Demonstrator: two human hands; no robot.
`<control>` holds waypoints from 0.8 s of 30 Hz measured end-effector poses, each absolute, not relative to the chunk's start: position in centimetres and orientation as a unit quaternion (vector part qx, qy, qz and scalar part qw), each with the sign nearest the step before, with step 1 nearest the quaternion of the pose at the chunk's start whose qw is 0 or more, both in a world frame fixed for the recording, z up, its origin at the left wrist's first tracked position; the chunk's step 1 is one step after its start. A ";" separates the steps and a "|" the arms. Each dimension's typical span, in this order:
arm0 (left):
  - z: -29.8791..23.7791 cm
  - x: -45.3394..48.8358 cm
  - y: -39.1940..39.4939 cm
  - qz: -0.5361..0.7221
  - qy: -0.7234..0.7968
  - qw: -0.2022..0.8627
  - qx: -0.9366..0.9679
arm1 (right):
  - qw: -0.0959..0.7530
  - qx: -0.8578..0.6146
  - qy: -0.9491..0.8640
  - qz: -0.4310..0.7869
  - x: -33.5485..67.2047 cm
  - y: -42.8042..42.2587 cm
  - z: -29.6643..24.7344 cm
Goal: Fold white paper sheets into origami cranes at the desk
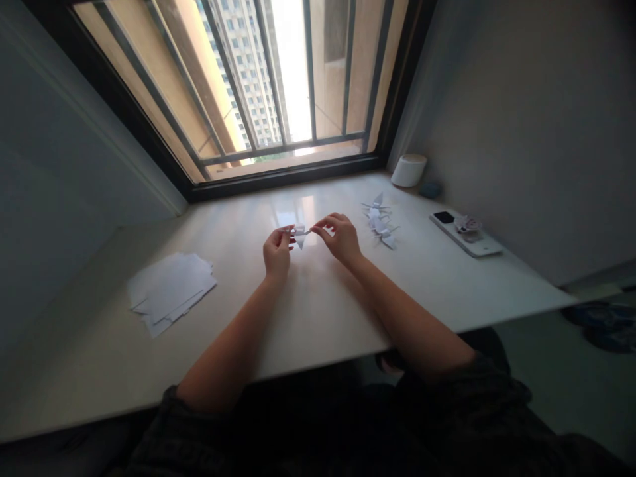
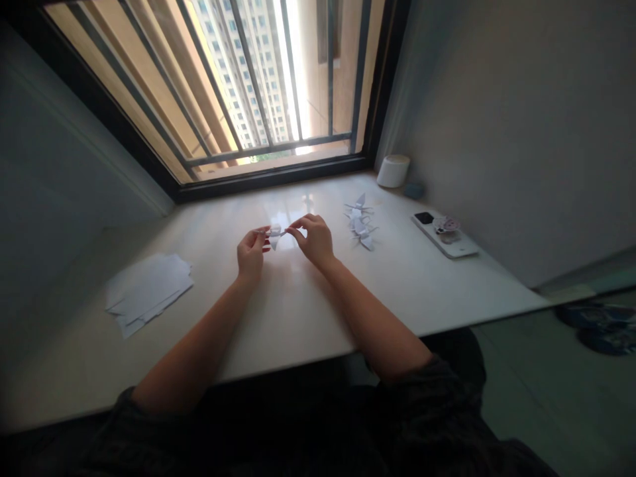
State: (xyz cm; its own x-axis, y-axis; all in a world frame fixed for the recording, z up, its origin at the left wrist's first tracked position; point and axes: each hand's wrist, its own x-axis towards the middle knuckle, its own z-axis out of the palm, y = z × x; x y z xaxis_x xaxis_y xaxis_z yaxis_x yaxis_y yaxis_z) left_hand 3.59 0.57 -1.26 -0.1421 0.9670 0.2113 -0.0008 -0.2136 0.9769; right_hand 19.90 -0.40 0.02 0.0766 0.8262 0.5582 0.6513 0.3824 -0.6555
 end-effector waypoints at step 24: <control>-1.5 4.1 0.5 0.560 0.447 0.495 0.491 | 0.347 -0.587 -0.718 -0.137 39.5 -6.6 -1.7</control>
State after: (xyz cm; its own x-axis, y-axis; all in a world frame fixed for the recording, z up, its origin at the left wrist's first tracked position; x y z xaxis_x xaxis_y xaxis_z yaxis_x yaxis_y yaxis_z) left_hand 4.14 0.47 -1.47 -0.0281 0.9938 0.1074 -0.1148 -0.1099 0.9873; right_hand 39.51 -6.62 -1.72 -0.0699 0.7482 0.6598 0.9386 0.2733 -0.2105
